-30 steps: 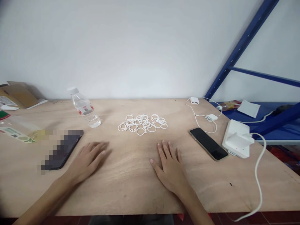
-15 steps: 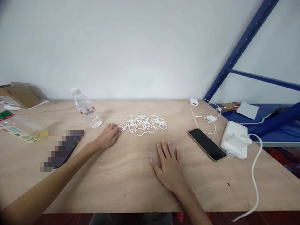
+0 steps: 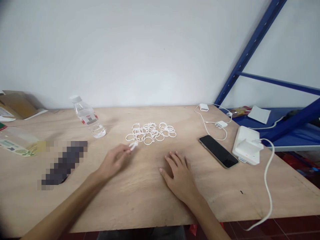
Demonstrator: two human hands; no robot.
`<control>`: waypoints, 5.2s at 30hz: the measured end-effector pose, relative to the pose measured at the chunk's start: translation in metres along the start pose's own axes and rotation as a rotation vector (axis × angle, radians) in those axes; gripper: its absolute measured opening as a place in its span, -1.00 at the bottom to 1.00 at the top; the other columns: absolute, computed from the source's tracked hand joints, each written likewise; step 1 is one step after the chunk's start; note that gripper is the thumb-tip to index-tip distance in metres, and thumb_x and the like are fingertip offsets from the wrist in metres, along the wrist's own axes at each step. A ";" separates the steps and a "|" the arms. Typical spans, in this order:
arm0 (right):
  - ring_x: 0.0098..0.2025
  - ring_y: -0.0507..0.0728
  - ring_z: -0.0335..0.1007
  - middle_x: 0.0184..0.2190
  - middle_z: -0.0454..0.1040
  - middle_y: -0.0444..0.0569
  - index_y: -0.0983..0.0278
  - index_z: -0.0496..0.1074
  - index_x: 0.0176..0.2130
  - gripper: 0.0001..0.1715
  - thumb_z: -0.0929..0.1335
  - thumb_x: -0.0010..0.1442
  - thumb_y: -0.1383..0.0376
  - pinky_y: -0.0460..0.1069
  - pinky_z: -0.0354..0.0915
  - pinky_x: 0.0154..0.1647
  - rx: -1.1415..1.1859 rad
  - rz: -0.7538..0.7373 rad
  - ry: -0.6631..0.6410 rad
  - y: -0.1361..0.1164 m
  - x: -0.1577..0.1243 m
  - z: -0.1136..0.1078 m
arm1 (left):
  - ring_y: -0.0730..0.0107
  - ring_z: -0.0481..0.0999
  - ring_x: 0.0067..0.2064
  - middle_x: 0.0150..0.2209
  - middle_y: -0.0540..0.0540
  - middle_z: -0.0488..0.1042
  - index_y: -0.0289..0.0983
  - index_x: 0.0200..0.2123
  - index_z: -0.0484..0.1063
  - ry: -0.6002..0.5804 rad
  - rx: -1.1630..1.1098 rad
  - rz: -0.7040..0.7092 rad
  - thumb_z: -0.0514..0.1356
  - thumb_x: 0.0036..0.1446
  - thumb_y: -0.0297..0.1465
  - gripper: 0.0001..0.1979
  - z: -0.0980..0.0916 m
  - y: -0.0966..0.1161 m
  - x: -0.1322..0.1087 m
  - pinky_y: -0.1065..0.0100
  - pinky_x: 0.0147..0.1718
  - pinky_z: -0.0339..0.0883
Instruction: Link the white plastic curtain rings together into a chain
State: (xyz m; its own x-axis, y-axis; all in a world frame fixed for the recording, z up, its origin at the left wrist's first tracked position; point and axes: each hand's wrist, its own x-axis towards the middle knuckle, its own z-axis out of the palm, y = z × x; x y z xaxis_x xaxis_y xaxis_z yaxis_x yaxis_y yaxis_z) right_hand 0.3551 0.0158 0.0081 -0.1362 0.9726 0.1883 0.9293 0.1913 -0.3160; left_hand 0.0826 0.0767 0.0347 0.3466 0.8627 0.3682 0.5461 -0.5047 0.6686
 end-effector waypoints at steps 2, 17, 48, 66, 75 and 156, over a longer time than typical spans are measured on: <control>0.21 0.30 0.26 0.11 0.44 0.09 0.24 0.48 0.02 -0.52 0.25 0.25 0.06 0.28 0.12 0.26 0.142 -0.036 0.051 -0.004 0.006 0.000 | 0.24 0.43 -0.16 -0.27 -0.15 0.52 -0.28 -0.23 0.45 -0.093 0.071 0.226 0.01 0.31 -0.39 -0.77 0.014 0.009 -0.012 0.18 -0.09 0.36; -0.09 0.18 0.54 -0.14 0.61 -0.03 0.16 0.56 -0.14 -0.72 0.39 0.16 0.14 0.13 0.43 0.00 1.062 -0.066 -0.179 -0.049 0.057 0.018 | 0.14 0.46 0.06 0.03 -0.24 0.44 -0.23 0.14 0.27 0.020 -0.069 0.059 0.25 0.14 -0.29 -0.50 0.023 0.005 -0.022 0.11 0.04 0.40; -0.32 0.07 0.40 -0.39 0.55 -0.08 0.26 0.55 -0.33 -0.74 0.37 0.15 0.13 -0.02 0.28 -0.27 1.132 -0.008 -0.365 -0.056 0.066 0.008 | 0.43 0.46 -0.34 -0.34 -0.11 0.50 -0.29 -0.15 0.40 0.202 0.028 0.461 0.12 0.18 -0.63 -0.79 0.022 0.007 -0.017 0.38 -0.36 0.40; -0.23 0.10 0.51 -0.36 0.60 -0.10 0.19 0.58 -0.31 -0.81 0.40 0.14 0.15 0.02 0.37 -0.12 1.276 0.033 -0.278 -0.055 0.066 0.012 | 0.29 0.54 -0.22 -0.22 -0.15 0.56 -0.28 0.00 0.42 -0.021 -0.018 0.059 0.16 0.22 -0.29 -0.68 0.023 0.006 -0.015 0.27 -0.18 0.43; -0.08 0.18 0.53 -0.20 0.63 -0.11 0.10 0.61 -0.20 -0.77 0.39 0.16 0.14 0.09 0.38 0.00 1.228 -0.013 -0.294 -0.056 0.064 0.008 | 0.38 0.44 -0.31 -0.32 -0.10 0.47 -0.31 -0.13 0.41 0.025 -0.076 0.112 0.21 0.19 -0.34 -0.78 0.018 0.009 -0.016 0.35 -0.29 0.38; -0.26 0.15 0.53 -0.33 0.63 -0.08 0.16 0.62 -0.33 -0.79 0.52 -0.06 0.17 0.10 0.41 -0.13 1.432 0.200 -0.127 -0.070 0.072 0.022 | 0.27 0.42 -0.23 -0.23 -0.12 0.56 -0.27 -0.03 0.45 0.017 0.046 0.040 0.11 0.26 -0.27 -0.70 0.016 0.004 -0.015 0.21 -0.17 0.32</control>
State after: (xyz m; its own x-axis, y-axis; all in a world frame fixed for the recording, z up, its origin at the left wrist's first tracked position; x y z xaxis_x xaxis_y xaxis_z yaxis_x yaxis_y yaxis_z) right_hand 0.2730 0.0755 0.0233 -0.1478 0.9886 -0.0275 -0.1867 -0.0552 -0.9809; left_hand 0.0920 0.0615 0.0215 0.3564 0.8420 0.4051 0.5663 -0.5395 0.6231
